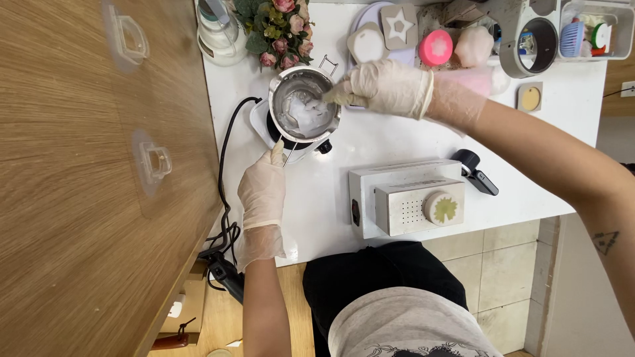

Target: Melting wax and preparing it in a pot using a heat gun and spoon.

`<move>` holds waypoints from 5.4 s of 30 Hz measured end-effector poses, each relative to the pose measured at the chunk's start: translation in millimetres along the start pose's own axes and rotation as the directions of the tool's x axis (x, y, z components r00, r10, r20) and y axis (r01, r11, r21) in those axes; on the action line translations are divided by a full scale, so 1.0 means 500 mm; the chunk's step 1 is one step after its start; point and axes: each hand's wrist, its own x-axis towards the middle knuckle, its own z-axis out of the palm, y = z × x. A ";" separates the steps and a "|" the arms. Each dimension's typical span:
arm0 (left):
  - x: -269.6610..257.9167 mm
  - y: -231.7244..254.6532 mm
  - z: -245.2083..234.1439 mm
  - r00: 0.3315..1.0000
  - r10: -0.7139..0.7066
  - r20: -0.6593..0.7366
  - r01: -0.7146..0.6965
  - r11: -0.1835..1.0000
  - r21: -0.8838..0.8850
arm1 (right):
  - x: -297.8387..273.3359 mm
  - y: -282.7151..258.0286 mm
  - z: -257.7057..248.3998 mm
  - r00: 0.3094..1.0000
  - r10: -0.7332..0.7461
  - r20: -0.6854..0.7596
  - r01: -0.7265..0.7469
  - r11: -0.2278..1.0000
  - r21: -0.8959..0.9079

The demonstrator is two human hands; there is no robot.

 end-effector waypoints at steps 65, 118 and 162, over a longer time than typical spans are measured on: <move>-0.018 -0.009 0.111 0.969 0.034 -0.247 -0.018 0.998 0.067 | 0.050 -0.025 0.029 0.552 0.767 0.328 -0.585 0.075 0.808; -0.020 -0.010 0.113 0.972 0.022 -0.232 -0.005 0.997 0.074 | 0.021 -0.140 0.018 0.697 0.715 0.060 -0.649 0.593 0.476; -0.017 -0.017 0.126 0.973 0.006 -0.231 0.014 0.997 0.082 | 0.043 -0.160 0.163 0.558 0.825 0.091 -0.284 0.086 0.955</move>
